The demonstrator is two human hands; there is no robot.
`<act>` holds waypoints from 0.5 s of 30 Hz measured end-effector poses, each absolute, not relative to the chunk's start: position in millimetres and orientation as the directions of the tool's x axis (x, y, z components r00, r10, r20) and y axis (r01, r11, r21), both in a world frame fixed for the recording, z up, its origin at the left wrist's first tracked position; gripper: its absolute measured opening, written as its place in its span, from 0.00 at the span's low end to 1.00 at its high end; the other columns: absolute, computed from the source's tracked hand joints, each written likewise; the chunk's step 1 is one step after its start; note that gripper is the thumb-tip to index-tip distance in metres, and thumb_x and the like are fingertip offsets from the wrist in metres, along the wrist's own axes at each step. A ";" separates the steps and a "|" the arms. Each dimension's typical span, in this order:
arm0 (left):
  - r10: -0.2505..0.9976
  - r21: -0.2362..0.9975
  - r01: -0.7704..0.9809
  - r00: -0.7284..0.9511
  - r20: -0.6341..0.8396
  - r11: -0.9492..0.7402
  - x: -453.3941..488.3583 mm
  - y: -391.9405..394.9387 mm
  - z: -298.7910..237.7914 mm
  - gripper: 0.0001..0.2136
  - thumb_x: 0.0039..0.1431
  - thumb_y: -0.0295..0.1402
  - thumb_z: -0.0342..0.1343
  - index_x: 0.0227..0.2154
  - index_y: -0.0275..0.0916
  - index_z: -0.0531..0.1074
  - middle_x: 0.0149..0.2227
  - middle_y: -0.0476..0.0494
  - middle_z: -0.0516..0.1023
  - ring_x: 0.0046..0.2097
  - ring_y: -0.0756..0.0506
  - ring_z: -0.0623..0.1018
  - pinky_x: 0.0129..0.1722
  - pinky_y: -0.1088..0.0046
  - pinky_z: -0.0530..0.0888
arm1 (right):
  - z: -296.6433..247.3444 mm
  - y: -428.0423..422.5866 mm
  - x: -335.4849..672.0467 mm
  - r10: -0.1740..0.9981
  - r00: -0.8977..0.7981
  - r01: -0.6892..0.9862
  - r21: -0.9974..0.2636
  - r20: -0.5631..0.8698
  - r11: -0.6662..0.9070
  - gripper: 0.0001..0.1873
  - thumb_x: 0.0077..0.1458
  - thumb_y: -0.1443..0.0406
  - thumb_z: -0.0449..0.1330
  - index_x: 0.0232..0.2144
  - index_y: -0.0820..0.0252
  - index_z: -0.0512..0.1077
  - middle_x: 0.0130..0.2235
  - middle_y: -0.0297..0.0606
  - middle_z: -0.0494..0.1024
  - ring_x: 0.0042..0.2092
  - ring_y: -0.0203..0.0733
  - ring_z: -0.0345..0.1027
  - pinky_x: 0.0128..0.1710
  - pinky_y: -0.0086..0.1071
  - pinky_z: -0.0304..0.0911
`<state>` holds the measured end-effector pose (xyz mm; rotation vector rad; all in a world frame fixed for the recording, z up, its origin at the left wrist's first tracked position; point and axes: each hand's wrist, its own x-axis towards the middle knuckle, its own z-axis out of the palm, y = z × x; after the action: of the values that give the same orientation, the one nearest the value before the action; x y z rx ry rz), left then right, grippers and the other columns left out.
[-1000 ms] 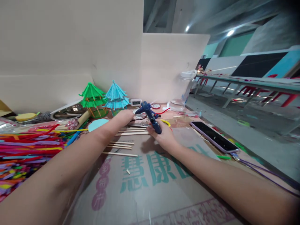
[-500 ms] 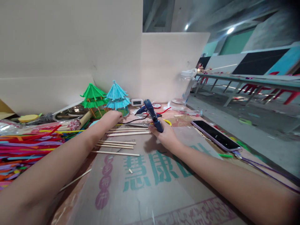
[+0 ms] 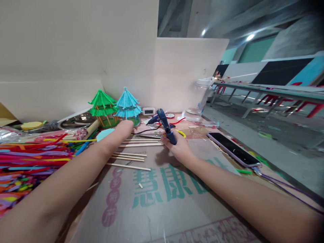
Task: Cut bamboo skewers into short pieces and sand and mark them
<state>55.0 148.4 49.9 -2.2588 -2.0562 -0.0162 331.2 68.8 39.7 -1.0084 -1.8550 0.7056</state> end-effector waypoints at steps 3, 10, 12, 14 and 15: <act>0.998 -0.067 0.997 0.041 0.040 -0.038 57.8 147.6 52.7 0.17 0.66 0.38 0.58 0.54 0.36 0.70 0.53 0.37 0.74 0.50 0.41 0.77 0.48 0.57 0.77 | 39.1 69.3 331.3 0.853 -0.290 0.358 -0.778 0.434 0.517 0.21 0.55 0.49 0.59 0.41 0.58 0.71 0.37 0.39 0.78 0.39 0.47 0.72 0.41 0.38 0.65; 1.000 -0.058 0.998 0.030 0.006 -0.030 59.9 143.5 55.5 0.17 0.66 0.38 0.58 0.54 0.36 0.70 0.53 0.38 0.74 0.50 0.41 0.77 0.48 0.57 0.77 | 36.6 70.6 331.3 0.851 -0.280 0.355 -0.776 0.444 0.522 0.20 0.56 0.49 0.59 0.41 0.58 0.71 0.37 0.39 0.79 0.39 0.48 0.73 0.41 0.38 0.66; 0.999 -0.049 0.998 0.047 0.016 -0.046 59.5 143.7 55.5 0.17 0.66 0.38 0.58 0.54 0.36 0.70 0.53 0.38 0.74 0.50 0.41 0.77 0.48 0.57 0.77 | 37.4 71.3 333.6 0.852 -0.274 0.366 -0.770 0.447 0.522 0.20 0.57 0.50 0.59 0.43 0.58 0.71 0.38 0.40 0.79 0.40 0.48 0.74 0.42 0.39 0.67; 0.996 -0.027 0.997 0.078 0.050 -0.077 59.2 143.5 56.3 0.17 0.66 0.38 0.58 0.54 0.36 0.70 0.53 0.38 0.74 0.50 0.41 0.77 0.48 0.57 0.77 | 40.7 71.0 337.3 0.827 -0.311 0.397 -0.726 0.469 0.561 0.20 0.57 0.52 0.60 0.46 0.57 0.71 0.42 0.41 0.80 0.43 0.49 0.74 0.45 0.40 0.67; 0.993 -0.013 0.995 0.096 0.075 -0.095 59.2 142.8 57.0 0.17 0.66 0.38 0.58 0.54 0.36 0.70 0.53 0.38 0.74 0.50 0.40 0.77 0.48 0.57 0.77 | 43.6 70.0 339.4 0.799 -0.365 0.415 -0.685 0.477 0.599 0.20 0.56 0.53 0.62 0.48 0.57 0.71 0.45 0.41 0.79 0.45 0.50 0.74 0.47 0.40 0.67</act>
<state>59.2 142.8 57.0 -2.2805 -2.0713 -0.0716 339.4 70.0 43.6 -0.9627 -1.9934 0.5843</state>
